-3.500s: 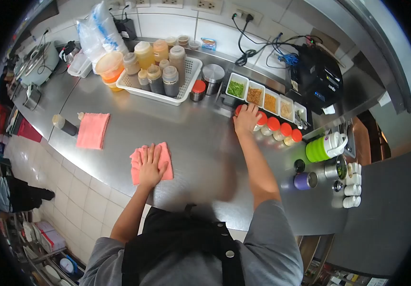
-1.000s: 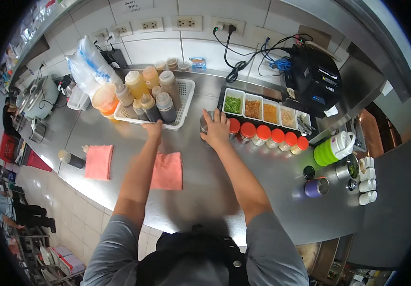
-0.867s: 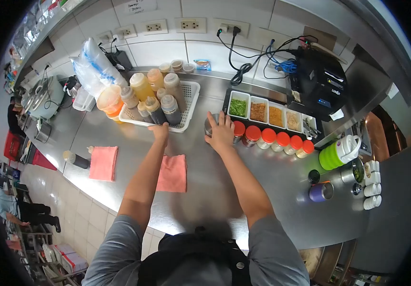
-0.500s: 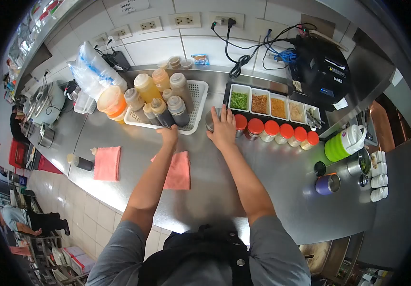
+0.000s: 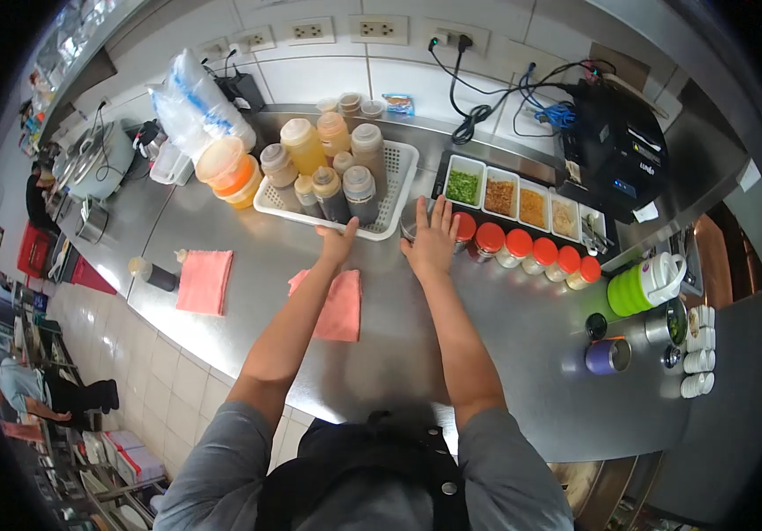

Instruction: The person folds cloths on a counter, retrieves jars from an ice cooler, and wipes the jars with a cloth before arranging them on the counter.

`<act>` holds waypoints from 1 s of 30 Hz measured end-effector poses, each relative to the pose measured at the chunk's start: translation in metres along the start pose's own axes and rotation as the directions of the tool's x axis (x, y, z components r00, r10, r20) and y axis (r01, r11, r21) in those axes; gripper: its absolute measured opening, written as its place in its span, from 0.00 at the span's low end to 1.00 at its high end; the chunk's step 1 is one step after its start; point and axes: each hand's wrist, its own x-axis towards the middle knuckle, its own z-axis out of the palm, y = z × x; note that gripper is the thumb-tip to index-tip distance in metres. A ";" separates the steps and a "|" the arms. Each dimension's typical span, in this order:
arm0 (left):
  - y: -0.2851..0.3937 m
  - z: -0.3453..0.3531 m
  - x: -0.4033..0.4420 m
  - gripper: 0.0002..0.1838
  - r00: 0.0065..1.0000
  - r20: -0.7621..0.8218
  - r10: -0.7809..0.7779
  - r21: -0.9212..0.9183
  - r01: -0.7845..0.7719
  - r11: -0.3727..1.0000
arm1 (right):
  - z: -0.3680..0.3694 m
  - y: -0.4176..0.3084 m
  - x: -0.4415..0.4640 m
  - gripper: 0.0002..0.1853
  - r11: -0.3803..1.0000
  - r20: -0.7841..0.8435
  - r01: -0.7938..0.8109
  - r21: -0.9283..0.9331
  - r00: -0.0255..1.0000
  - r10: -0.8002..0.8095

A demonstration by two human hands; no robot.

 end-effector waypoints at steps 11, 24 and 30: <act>-0.010 -0.223 0.130 0.32 0.898 -0.423 0.119 -0.046 -0.153 0.987 | -0.009 -0.008 -0.004 0.53 0.997 0.049 -0.013 -0.072 0.999 0.017; -0.041 -0.247 0.223 0.49 0.969 -0.202 0.144 0.066 -0.133 0.989 | 0.031 -0.148 -0.175 0.24 0.962 0.022 0.096 0.257 0.994 -0.105; -0.048 -0.195 0.232 0.52 0.894 -0.159 0.419 0.309 -0.358 0.881 | 0.057 -0.181 -0.194 0.30 0.982 0.097 -0.043 0.181 0.995 0.026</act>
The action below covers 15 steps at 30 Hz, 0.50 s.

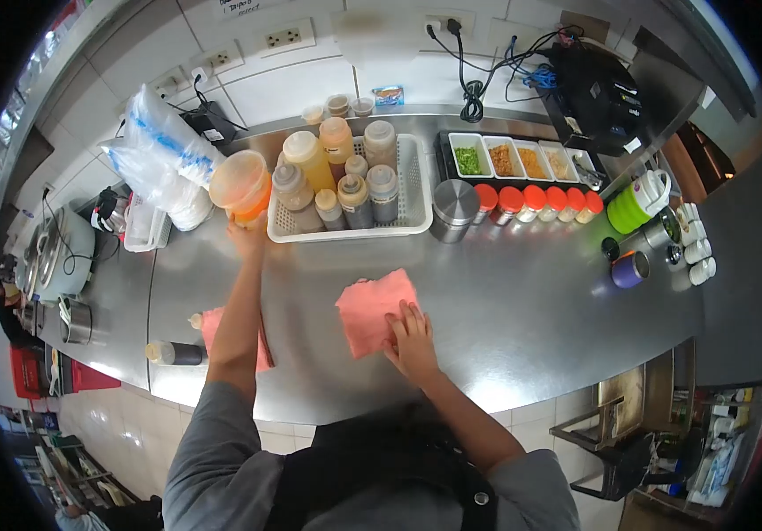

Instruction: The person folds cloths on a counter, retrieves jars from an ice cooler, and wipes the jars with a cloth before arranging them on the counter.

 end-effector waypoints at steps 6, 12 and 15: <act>0.018 0.028 0.023 0.51 0.998 -0.060 -0.009 -0.135 0.001 0.991 | -0.002 -0.009 0.007 0.32 0.998 0.080 -0.060 -0.012 0.995 0.060; 0.048 0.008 0.054 0.44 0.982 0.186 -0.019 -0.328 0.080 0.941 | 0.004 -0.018 0.015 0.33 0.987 0.073 -0.072 -0.146 0.994 0.084; 0.000 0.034 0.071 0.43 0.973 0.166 0.159 -0.471 -0.063 0.880 | -0.005 -0.027 0.035 0.31 0.984 0.150 -0.165 -0.067 0.973 0.173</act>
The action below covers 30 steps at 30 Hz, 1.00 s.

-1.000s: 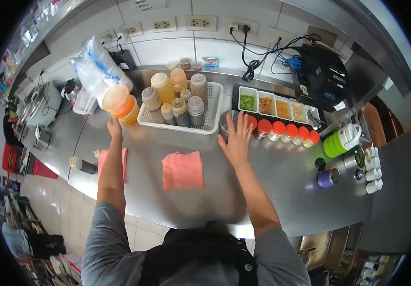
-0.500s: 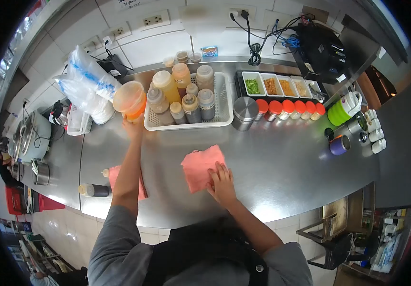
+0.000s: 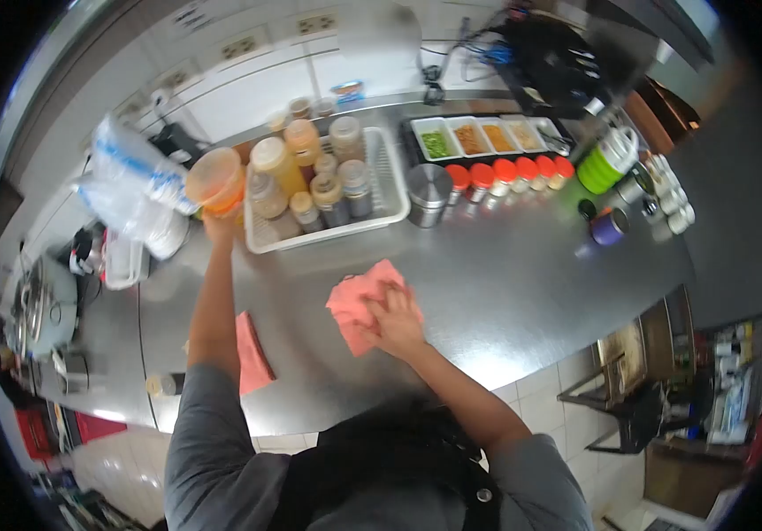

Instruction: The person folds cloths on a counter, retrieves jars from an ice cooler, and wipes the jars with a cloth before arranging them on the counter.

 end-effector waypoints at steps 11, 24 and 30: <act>0.057 -0.100 -0.148 0.36 0.979 0.072 0.189 0.562 -0.197 0.803 | 0.018 0.145 0.020 0.30 0.973 -0.325 0.004 -0.229 0.942 -0.080; 0.038 -0.179 -0.329 0.32 0.913 0.272 -0.304 0.954 -0.214 0.210 | -0.133 0.389 -0.010 0.32 0.764 -0.255 -0.603 -0.231 0.795 0.551; 0.099 -0.055 -0.421 0.35 0.859 0.508 -0.056 0.845 -0.485 0.226 | -0.094 0.369 -0.063 0.35 0.825 -0.455 -0.518 -0.225 0.805 0.381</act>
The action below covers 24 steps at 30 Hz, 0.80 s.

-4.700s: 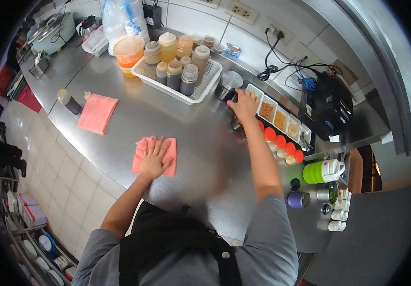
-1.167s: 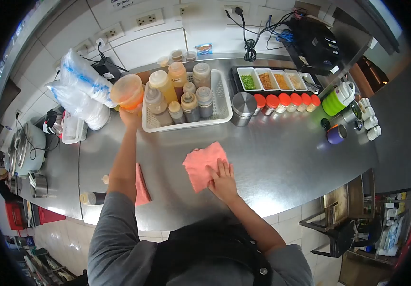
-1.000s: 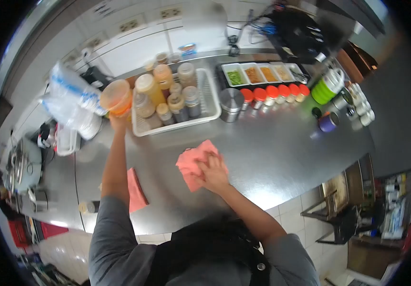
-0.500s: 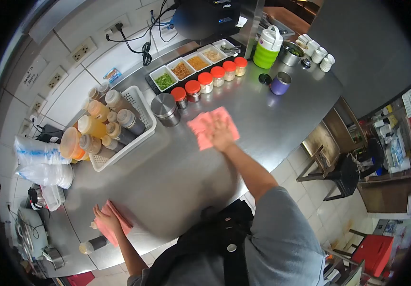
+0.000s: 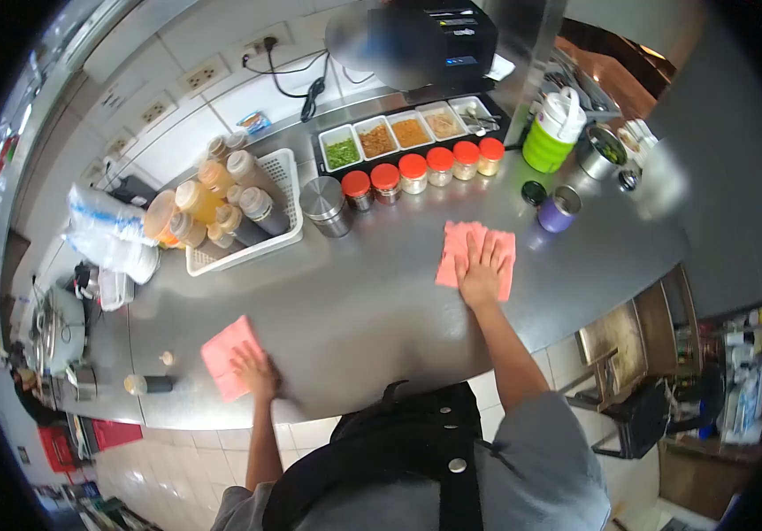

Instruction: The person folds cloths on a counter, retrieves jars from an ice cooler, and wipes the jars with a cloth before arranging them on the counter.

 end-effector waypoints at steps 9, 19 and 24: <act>0.196 -0.185 0.035 0.36 0.900 0.428 -0.082 -0.843 0.431 0.323 | -0.117 -0.008 0.044 0.26 0.082 0.473 -0.519 0.851 0.690 -0.547; 0.133 -0.136 0.037 0.15 0.742 0.647 -0.176 -0.655 0.422 -0.627 | -0.017 0.008 0.031 0.20 -0.447 0.439 -0.596 0.667 0.799 -0.411; 0.080 -0.129 0.025 0.17 0.785 0.361 -0.503 -0.932 0.316 -0.176 | -0.018 -0.003 0.018 0.22 0.527 -0.020 0.249 0.812 0.915 -0.403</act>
